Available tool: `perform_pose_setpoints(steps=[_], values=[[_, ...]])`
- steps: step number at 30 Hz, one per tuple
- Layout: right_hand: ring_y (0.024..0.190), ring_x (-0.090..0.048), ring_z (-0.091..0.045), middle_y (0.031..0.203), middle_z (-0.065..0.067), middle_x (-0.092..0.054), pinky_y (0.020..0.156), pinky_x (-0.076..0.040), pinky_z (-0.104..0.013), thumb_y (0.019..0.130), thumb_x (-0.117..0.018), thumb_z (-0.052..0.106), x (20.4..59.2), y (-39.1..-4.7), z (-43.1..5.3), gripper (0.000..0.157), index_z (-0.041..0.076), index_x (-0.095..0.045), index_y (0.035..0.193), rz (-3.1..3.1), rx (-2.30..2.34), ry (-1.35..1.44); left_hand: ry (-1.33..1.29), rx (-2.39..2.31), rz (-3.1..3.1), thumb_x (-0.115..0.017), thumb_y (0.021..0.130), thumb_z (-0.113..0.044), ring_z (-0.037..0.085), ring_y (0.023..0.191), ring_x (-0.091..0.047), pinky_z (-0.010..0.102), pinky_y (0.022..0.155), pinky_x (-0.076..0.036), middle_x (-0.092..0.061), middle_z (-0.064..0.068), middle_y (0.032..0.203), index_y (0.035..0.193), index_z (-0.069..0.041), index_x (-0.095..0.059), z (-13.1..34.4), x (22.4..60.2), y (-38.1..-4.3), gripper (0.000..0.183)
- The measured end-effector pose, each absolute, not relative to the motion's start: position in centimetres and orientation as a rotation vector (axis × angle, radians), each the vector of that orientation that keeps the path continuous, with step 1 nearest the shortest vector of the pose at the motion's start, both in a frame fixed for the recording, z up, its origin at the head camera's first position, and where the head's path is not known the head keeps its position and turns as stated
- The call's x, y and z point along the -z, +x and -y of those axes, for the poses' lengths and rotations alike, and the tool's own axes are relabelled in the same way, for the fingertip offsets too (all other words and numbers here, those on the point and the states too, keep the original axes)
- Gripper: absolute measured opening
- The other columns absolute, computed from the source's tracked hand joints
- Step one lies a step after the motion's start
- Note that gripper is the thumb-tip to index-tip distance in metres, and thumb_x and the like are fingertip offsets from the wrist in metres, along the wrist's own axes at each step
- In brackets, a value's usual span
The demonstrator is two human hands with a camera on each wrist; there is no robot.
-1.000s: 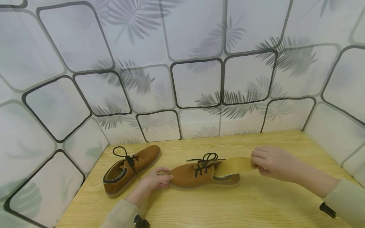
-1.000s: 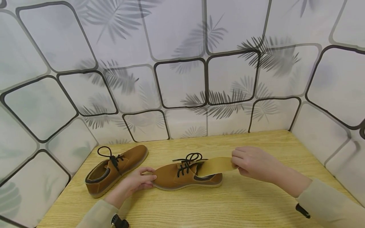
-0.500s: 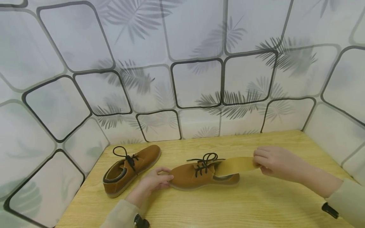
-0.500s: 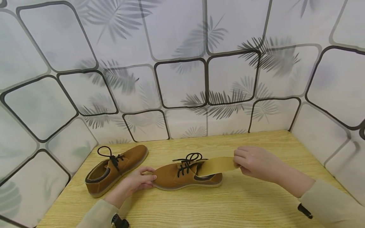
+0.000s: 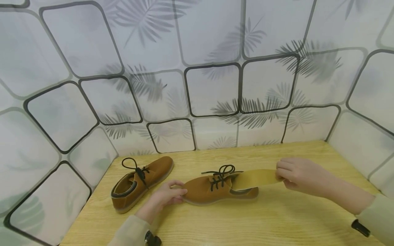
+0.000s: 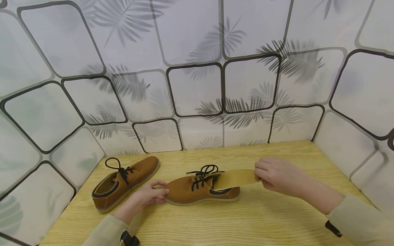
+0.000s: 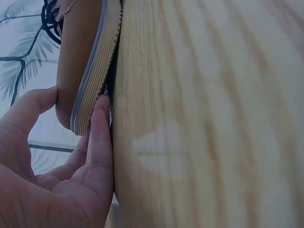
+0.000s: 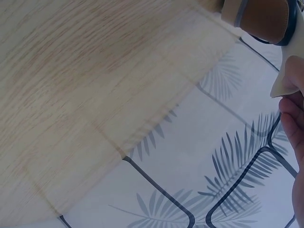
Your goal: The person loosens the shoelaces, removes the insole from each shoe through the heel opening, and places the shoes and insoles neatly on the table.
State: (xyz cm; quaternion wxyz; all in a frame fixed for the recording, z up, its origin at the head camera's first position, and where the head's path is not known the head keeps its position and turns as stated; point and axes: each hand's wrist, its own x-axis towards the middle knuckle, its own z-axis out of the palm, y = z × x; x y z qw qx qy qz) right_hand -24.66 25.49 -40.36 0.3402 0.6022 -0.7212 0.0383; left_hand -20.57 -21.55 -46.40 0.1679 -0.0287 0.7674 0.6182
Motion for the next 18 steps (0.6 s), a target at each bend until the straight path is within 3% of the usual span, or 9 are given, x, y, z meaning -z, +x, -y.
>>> perform_pose_setpoints(steps=[5,18], values=[[0.074,-0.045,-0.006,0.081,0.009,-0.054,0.06,-0.041,-0.018,0.106,-0.027,0.017,40.2,-24.59,-25.5,0.04,0.019,-0.062,0.086,1.847,-0.086,1.543,-0.075,-1.781,-2.162,-0.073,0.096,-0.005,0.009,0.076,-0.069,0.025,0.077,-0.066,-0.072,0.004,0.098,0.133,0.008,-0.055,21.57,46.45,-20.62,0.043],[0.074,-0.046,-0.006,0.082,0.01,-0.054,0.061,-0.042,-0.019,0.107,-0.027,0.018,39.73,-24.31,-25.93,0.041,0.019,-0.062,0.086,1.837,-0.061,1.525,-0.085,-1.774,-2.164,-0.073,0.097,-0.005,0.009,0.076,-0.069,0.024,0.076,-0.065,-0.072,0.003,0.096,0.133,0.007,-0.056,21.56,46.45,-20.75,0.042]])
